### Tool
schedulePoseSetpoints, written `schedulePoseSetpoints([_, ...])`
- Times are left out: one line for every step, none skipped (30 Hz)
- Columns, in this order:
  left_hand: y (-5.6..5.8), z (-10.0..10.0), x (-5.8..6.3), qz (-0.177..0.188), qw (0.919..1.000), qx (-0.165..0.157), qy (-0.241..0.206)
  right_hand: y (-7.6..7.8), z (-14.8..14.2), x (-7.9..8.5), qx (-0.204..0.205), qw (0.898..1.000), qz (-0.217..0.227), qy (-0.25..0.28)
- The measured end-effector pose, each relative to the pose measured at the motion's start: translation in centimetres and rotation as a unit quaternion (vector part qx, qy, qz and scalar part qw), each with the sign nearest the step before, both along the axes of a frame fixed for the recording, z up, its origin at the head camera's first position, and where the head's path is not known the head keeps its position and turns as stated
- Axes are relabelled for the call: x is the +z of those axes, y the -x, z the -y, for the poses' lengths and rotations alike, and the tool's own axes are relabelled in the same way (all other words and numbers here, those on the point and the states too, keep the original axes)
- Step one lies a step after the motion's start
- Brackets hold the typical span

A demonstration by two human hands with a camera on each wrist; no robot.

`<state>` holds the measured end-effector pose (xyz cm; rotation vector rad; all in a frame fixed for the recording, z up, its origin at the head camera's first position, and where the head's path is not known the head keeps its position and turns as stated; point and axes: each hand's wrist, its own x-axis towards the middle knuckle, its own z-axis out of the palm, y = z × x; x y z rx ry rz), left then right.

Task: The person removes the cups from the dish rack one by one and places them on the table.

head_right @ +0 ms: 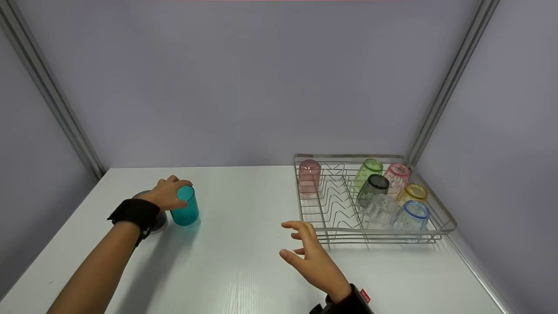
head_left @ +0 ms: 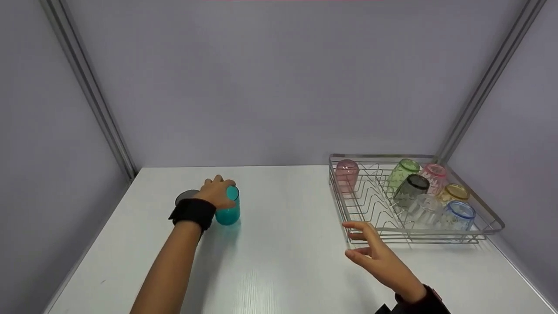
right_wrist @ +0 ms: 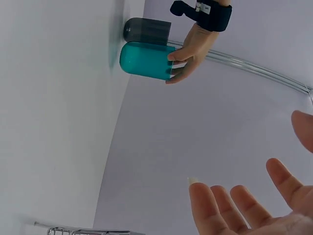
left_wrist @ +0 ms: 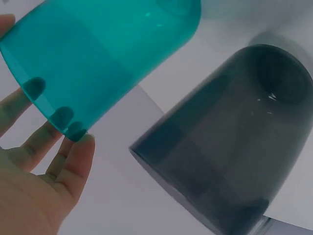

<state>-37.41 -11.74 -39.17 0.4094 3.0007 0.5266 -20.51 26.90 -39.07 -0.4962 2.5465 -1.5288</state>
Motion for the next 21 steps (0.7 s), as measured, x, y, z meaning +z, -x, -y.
schedulePoseSetpoints([0.06,-0.09,-0.06,0.001,1.0,-0.002,0.003,-0.05,0.02,-0.07,0.001,1.0,0.004,0.002])
schedulePoseSetpoints([0.05,-0.22,-0.04,0.001,1.0,-0.005,0.004,-0.1,0.04,-0.13,0.002,1.0,0.007,0.002])
schedulePoseSetpoints([0.06,-0.32,-0.04,0.003,1.0,-0.006,0.005,-0.13,0.07,-0.18,0.004,1.0,0.01,0.002])
schedulePoseSetpoints([0.05,-0.4,-0.03,0.005,0.9999,-0.007,0.006,-0.16,0.1,-0.23,0.008,1.0,0.011,0.001])
schedulePoseSetpoints([0.03,-0.5,0.01,0.007,0.9999,-0.007,0.006,-0.19,0.14,-0.27,0.011,1.0,0.013,0.001])
schedulePoseSetpoints([-0.01,-0.55,0.04,0.008,0.9999,-0.008,0.006,-0.2,0.19,-0.31,0.015,1.0,0.013,-0.001])
schedulePoseSetpoints([-0.03,-0.57,0.01,0.011,0.9999,-0.007,0.004,-0.21,0.24,-0.34,0.019,1.0,0.014,-0.002])
schedulePoseSetpoints([-0.08,-0.56,0.02,0.013,0.9999,-0.004,0.003,-0.21,0.3,-0.36,0.023,1.0,0.015,-0.002])
schedulePoseSetpoints([-0.11,-0.54,-0.04,0.018,0.9998,-0.001,0.005,-0.21,0.35,-0.39,0.026,1.0,0.016,-0.001])
schedulePoseSetpoints([-0.12,-0.53,-0.1,0.02,0.9998,0.001,0.007,-0.21,0.38,-0.42,0.028,0.999,0.016,-0.001])
schedulePoseSetpoints([-0.12,-0.52,-0.16,0.023,0.9997,0.003,0.007,-0.21,0.41,-0.45,0.03,0.999,0.017,-0.001])
schedulePoseSetpoints([-0.12,-0.51,-0.22,0.025,0.9996,0.003,0.009,-0.2,0.41,-0.49,0.031,0.999,0.016,-0.001])
schedulePoseSetpoints([-0.11,-0.53,-0.28,0.027,0.9996,0.005,0.011,-0.2,0.4,-0.53,0.032,0.999,0.016,-0.001])
schedulePoseSetpoints([-0.09,-0.54,-0.34,0.028,0.9995,0.006,0.012,-0.2,0.39,-0.57,0.033,0.999,0.015,-0.001])
schedulePoseSetpoints([-0.06,-0.57,-0.4,0.028,0.9995,0.006,0.013,-0.19,0.37,-0.62,0.033,0.999,0.013,-0.003])
schedulePoseSetpoints([-0.02,-0.6,-0.43,0.027,0.9995,0.005,0.012,-0.2,0.33,-0.67,0.034,0.999,0.011,-0.004])
schedulePoseSetpoints([0.01,-0.63,-0.48,0.027,0.9995,0.006,0.011,-0.2,0.3,-0.72,0.035,0.999,0.011,-0.004])
schedulePoseSetpoints([0.06,-0.65,-0.51,0.027,0.9996,0.006,0.011,-0.2,0.26,-0.77,0.035,0.999,0.009,-0.004])
schedulePoseSetpoints([0.09,-0.68,-0.56,0.027,0.9995,0.007,0.011,-0.2,0.22,-0.8,0.035,0.999,0.01,-0.004])
schedulePoseSetpoints([0.13,-0.71,-0.6,0.028,0.9995,0.008,0.012,-0.2,0.18,-0.83,0.035,0.999,0.01,-0.004])
schedulePoseSetpoints([0.15,-0.77,-0.61,0.029,0.9995,0.008,0.015,-0.19,0.14,-0.87,0.033,0.999,0.01,-0.005])
